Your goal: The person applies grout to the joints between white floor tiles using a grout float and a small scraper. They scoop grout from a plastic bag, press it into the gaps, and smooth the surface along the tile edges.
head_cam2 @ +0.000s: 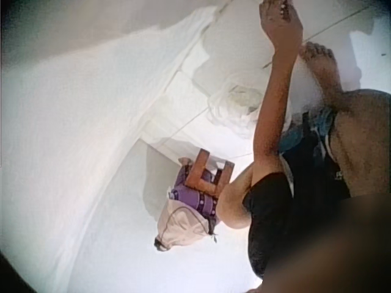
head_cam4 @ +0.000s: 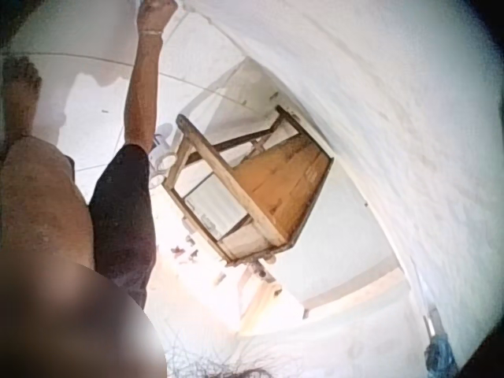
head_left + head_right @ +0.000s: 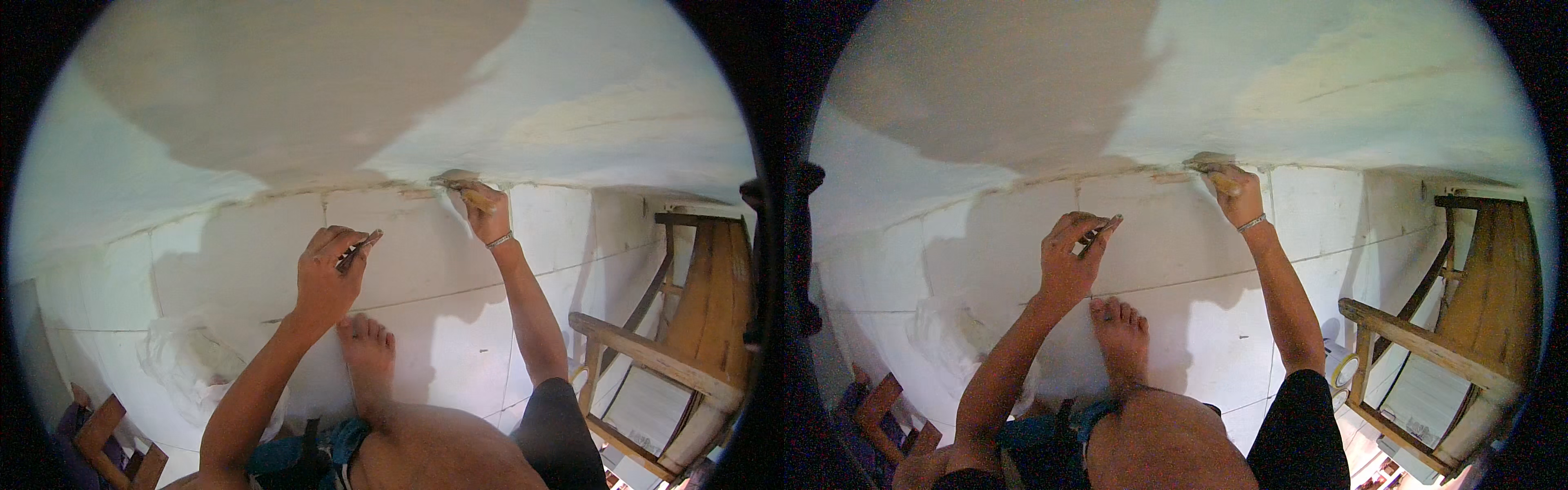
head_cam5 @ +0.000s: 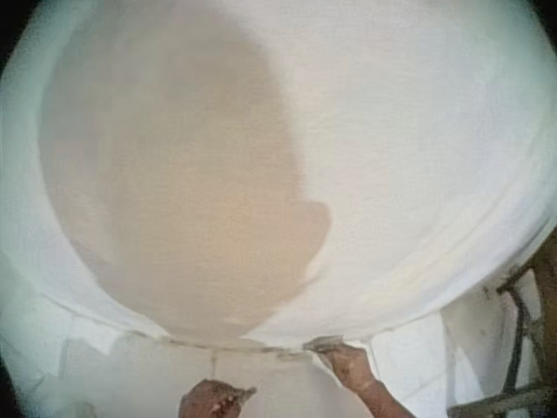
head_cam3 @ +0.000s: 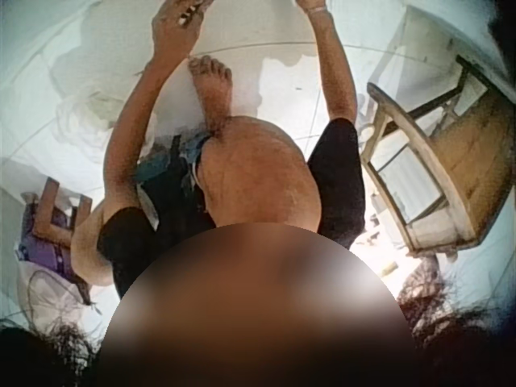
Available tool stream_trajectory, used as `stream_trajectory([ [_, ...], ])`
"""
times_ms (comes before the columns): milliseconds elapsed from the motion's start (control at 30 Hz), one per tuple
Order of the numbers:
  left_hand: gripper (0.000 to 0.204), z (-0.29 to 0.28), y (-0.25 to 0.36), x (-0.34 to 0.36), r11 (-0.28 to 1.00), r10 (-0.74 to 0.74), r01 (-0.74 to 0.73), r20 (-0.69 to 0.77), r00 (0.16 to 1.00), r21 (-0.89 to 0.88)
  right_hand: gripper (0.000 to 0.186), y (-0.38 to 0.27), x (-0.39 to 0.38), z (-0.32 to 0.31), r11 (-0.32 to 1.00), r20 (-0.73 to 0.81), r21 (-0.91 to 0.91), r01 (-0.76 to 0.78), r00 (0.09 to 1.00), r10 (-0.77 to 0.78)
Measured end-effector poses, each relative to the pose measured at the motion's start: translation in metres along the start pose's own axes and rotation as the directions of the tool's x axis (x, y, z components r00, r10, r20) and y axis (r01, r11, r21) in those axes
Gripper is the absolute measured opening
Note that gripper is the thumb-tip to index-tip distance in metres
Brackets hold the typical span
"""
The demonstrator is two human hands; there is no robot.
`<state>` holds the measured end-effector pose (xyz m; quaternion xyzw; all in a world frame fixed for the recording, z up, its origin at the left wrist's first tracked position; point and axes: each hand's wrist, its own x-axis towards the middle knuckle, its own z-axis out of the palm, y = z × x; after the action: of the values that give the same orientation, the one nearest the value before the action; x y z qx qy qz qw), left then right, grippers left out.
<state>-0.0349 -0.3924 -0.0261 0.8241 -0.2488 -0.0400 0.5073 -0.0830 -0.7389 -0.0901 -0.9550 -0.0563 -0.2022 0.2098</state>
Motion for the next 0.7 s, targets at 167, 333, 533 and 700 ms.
stream_trajectory([
  [167, 0.009, 0.006, -0.008, -0.005, 1.000, -0.002, 0.002, 0.005, 1.000, 0.030, 0.012, -0.003, 0.004, 0.001, 0.994, 0.025, 0.059, -0.087, 0.996, 0.085],
  [333, 0.010, 0.008, -0.015, -0.006, 0.996, 0.035, -0.034, -0.003, 0.999, 0.078, 0.014, -0.010, 0.007, 0.005, 0.989, 0.052, 0.078, -0.129, 0.991, 0.126],
  [533, 0.010, 0.012, -0.020, -0.008, 0.995, -0.065, 0.062, 0.033, 0.997, 0.079, 0.015, -0.016, 0.005, 0.013, 0.990, -0.056, 0.130, -0.056, 0.996, 0.064],
  [700, 0.008, 0.020, -0.034, -0.010, 0.994, -0.037, 0.035, 0.013, 0.999, 0.102, 0.018, -0.016, 0.001, 0.016, 0.997, 0.053, 0.046, -0.063, 0.997, 0.061],
])
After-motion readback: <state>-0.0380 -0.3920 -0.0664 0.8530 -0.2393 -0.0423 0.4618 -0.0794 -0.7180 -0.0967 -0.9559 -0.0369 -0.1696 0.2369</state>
